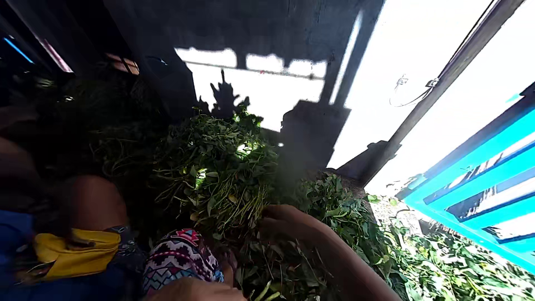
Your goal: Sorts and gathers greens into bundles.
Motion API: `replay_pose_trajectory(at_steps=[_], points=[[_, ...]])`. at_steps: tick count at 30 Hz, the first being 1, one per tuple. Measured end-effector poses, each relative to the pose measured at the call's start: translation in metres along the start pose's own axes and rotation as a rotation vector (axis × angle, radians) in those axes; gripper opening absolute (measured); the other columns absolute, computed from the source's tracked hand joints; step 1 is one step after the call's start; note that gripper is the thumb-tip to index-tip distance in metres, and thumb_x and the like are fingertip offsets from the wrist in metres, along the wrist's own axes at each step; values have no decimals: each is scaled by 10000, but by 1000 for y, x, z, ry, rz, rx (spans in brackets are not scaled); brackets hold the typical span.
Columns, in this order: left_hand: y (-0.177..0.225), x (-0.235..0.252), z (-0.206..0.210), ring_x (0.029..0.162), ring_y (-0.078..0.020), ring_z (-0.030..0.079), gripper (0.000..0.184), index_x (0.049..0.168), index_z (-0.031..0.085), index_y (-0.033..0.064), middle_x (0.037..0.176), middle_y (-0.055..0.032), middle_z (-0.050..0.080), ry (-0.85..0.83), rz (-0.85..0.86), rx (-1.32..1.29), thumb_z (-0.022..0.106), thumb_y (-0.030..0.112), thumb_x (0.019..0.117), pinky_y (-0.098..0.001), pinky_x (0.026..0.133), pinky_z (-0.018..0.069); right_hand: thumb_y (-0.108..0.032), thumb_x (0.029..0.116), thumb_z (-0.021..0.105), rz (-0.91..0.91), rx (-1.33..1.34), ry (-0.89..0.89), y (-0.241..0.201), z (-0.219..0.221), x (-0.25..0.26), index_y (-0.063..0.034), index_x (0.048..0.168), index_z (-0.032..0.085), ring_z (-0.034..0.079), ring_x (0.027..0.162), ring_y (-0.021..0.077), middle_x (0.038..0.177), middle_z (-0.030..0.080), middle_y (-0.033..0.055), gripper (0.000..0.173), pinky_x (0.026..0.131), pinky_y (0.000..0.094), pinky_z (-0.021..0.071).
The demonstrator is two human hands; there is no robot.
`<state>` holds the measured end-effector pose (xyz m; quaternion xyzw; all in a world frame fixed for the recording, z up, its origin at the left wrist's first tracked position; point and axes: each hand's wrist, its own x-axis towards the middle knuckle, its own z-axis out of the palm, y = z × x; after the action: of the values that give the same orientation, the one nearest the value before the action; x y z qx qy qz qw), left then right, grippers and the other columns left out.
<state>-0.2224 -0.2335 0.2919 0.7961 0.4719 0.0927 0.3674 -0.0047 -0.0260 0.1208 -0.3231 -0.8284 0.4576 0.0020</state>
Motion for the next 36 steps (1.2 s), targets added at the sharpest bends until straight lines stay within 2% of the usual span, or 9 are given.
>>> replay_pose_trajectory(at_steps=[2, 5, 9, 11, 14, 16, 19, 23, 36], points=[[-14, 70, -20, 792, -83, 680, 309, 1172, 696, 151, 959, 10, 713, -134, -4, 2, 606, 409, 1027, -311, 716, 595, -483, 1048, 502, 296, 70, 81, 82, 8, 11, -14, 1240, 662, 657, 1123, 361, 1178, 682, 227, 532, 1014, 601, 480], [-63, 160, -6, 804, -113, 684, 328, 1155, 696, 141, 966, -19, 710, -38, -128, -144, 593, 428, 1034, -328, 743, 591, -476, 1004, 564, 643, 162, 170, 181, 72, 11, 3, 1279, 653, 630, 1204, 414, 1266, 658, 260, 560, 1034, 641, 468], [-135, 214, 51, 911, -264, 706, 399, 1255, 635, 27, 1096, -162, 696, -54, -338, -217, 602, 359, 1037, -459, 838, 586, -450, 953, 635, 904, 228, 294, 198, 154, -10, -40, 1434, 540, 562, 1303, 447, 1396, 591, 253, 639, 1051, 671, 451], [-157, 216, 69, 912, -291, 704, 409, 1252, 635, 12, 1086, -183, 696, -102, -418, -178, 603, 358, 1037, -489, 846, 578, -427, 986, 576, 909, 233, 388, 206, 182, -15, -60, 1387, 595, 596, 1262, 446, 1344, 635, 241, 544, 1014, 689, 464], [-166, 215, 73, 924, -292, 706, 381, 1229, 657, 11, 1077, -178, 702, -114, -430, -131, 577, 337, 1048, -493, 873, 572, -358, 1046, 488, 850, 273, 605, 203, 194, -15, -66, 1289, 683, 639, 1210, 407, 1262, 683, 224, 427, 1009, 645, 487], [-162, 217, 70, 914, -266, 704, 324, 1205, 670, 18, 1063, -160, 705, -43, -395, -183, 562, 284, 1055, -464, 870, 575, -273, 1037, 538, 752, 381, 837, 187, 184, -11, -20, 1249, 704, 656, 1170, 392, 1196, 703, 235, 370, 1035, 604, 481], [-165, 224, 70, 887, -210, 711, 255, 1174, 693, 50, 1038, -113, 721, 122, -352, -272, 562, 226, 1044, -409, 832, 588, -111, 955, 655, 398, 752, 1107, 165, 162, 4, 44, 1134, 706, 697, 937, 239, 1000, 726, 173, 242, 887, 442, 566], [-163, 233, 71, 827, -128, 718, 164, 1104, 736, 85, 986, -35, 742, 331, -267, -416, 649, 157, 985, -317, 782, 612, 0, 901, 690, 71, 1090, 1065, 118, 137, 10, 53, 1149, 687, 709, 860, 168, 975, 734, 131, 254, 796, 345, 607], [-156, 219, 75, 760, -133, 720, 230, 1122, 700, 69, 946, -30, 746, 557, -164, -546, 723, 93, 895, -296, 645, 612, 69, 864, 704, -255, 808, 997, 55, 125, 2, 67, 1206, 620, 711, 829, 135, 968, 734, 100, 353, 769, 313, 614]])
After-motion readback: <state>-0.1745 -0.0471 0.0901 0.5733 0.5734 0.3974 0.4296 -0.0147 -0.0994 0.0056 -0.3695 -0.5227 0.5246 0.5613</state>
